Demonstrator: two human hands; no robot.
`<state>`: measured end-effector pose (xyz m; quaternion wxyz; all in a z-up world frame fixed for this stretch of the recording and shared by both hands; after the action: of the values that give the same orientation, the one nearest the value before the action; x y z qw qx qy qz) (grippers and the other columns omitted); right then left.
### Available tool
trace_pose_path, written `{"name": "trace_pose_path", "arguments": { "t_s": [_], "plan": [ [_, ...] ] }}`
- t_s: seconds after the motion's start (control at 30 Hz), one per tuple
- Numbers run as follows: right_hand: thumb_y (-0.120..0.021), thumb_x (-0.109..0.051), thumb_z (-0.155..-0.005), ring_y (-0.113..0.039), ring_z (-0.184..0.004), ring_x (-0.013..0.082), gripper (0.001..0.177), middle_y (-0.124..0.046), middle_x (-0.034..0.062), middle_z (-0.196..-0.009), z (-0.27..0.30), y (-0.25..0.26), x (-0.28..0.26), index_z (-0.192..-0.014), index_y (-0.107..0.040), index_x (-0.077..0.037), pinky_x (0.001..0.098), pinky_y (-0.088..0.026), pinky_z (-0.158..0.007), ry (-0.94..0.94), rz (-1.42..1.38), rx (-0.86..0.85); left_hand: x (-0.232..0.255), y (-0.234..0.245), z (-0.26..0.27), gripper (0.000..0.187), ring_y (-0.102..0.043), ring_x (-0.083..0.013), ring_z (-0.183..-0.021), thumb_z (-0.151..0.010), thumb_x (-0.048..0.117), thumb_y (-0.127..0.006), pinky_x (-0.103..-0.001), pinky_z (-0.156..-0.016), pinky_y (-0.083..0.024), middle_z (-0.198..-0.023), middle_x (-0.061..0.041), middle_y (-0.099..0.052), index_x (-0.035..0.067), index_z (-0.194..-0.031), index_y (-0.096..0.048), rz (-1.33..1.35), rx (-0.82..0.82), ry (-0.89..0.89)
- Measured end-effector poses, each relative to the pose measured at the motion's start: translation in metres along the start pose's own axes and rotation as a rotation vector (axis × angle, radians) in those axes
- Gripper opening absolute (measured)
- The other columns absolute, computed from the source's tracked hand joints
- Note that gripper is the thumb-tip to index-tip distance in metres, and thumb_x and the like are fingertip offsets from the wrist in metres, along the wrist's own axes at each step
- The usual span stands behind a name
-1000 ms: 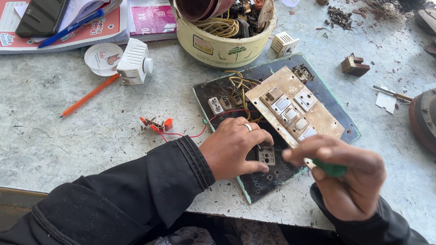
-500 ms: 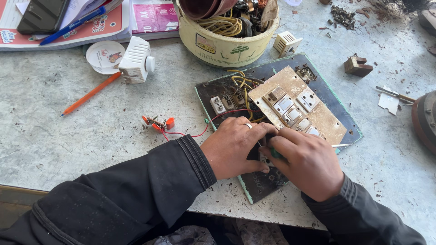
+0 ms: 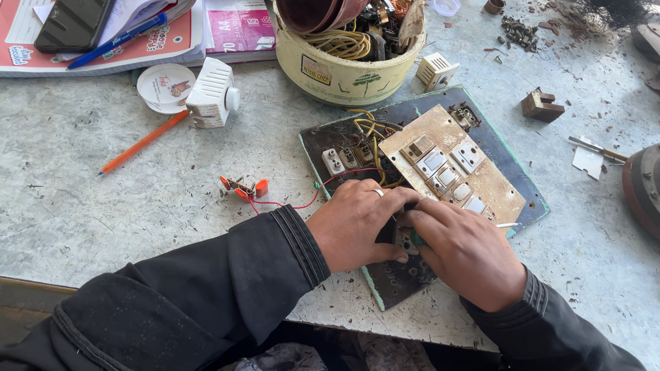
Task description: The person uses a green-handled screwdriver to tighten screws on a small electrical component mounted on a wooden board. They manipulate the wires and the component with both hands, ensuring the connections are secure.
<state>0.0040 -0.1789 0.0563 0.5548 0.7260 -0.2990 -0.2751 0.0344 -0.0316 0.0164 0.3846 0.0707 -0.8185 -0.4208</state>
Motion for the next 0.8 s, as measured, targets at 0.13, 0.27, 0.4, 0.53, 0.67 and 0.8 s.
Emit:
{"name": "trace_pose_path", "arguments": {
  "t_s": [0.13, 0.27, 0.4, 0.53, 0.67, 0.8],
  "plan": [
    [-0.076, -0.038, -0.091, -0.068, -0.098, 0.0237, 0.029, -0.066, 0.0032, -0.106, 0.002, -0.011, 0.017, -0.106, -0.068, -0.015, 0.0384, -0.055, -0.084, -0.276, 0.111, -0.235, 0.001, 0.0, 0.0, 0.081, -0.063, -0.0321, -0.108, -0.074, 0.04, -0.087, -0.048, -0.099, -0.044, -0.113, -0.011, -0.068, 0.012, -0.14, -0.048, -0.012, 0.043, -0.052],
    [-0.075, -0.019, -0.077, -0.068, -0.095, 0.0289, 0.027, -0.067, 0.007, -0.105, -0.001, -0.008, 0.005, -0.1, -0.068, -0.01, 0.0428, -0.053, -0.077, -0.066, 0.044, -0.112, 0.0, -0.001, 0.001, 0.079, -0.063, -0.0318, -0.108, -0.075, 0.041, -0.086, -0.048, -0.1, -0.044, -0.112, -0.01, -0.068, 0.012, -0.139, -0.049, -0.008, 0.043, -0.056],
    [-0.073, -0.013, -0.069, -0.068, -0.097, 0.0306, 0.033, -0.067, 0.0084, -0.108, -0.001, -0.002, 0.003, -0.102, -0.068, -0.009, 0.0434, -0.054, -0.077, 0.02, 0.01, -0.048, 0.0, -0.001, 0.0, 0.078, -0.063, -0.0324, -0.107, -0.075, 0.041, -0.086, -0.048, -0.099, -0.044, -0.11, -0.011, -0.068, 0.012, -0.137, -0.05, -0.003, 0.03, -0.038],
    [-0.072, -0.012, -0.071, -0.068, -0.093, 0.0301, 0.037, -0.068, 0.0099, -0.109, 0.0, 0.004, 0.006, -0.108, -0.07, -0.007, 0.0423, -0.055, -0.075, -0.02, -0.034, -0.001, 0.0, 0.0, 0.0, 0.077, -0.063, -0.032, -0.107, -0.074, 0.039, -0.087, -0.049, -0.099, -0.044, -0.107, -0.011, -0.068, 0.012, -0.136, -0.051, 0.002, 0.018, -0.02],
    [-0.08, -0.03, -0.081, -0.068, -0.082, 0.0272, 0.027, -0.068, 0.0057, -0.09, -0.001, -0.003, 0.015, -0.099, -0.072, -0.012, 0.0417, -0.055, -0.071, -0.233, -0.007, -0.1, 0.0, 0.001, 0.0, 0.076, -0.063, -0.0316, -0.107, -0.074, 0.038, -0.087, -0.048, -0.098, -0.045, -0.107, -0.01, -0.069, 0.013, -0.136, -0.052, 0.011, 0.002, -0.005],
    [-0.078, -0.024, -0.08, -0.069, -0.085, 0.0285, 0.022, -0.068, 0.0081, -0.097, -0.002, -0.008, 0.008, -0.092, -0.07, -0.008, 0.0428, -0.055, -0.071, -0.068, 0.031, -0.045, 0.001, 0.0, -0.001, 0.077, -0.063, -0.032, -0.107, -0.074, 0.038, -0.087, -0.048, -0.098, -0.045, -0.11, -0.01, -0.068, 0.012, -0.136, -0.051, -0.006, 0.022, -0.039]
  ]
}}
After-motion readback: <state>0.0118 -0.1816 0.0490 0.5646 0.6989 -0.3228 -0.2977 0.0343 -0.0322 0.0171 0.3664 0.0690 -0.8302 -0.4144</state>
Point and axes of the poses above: each hand's wrist, its own z-axis away from the middle knuckle, its own y-axis out of the back of the hand, x = y × z, the point moved 5 cm from there along -z, towards the middle knuckle
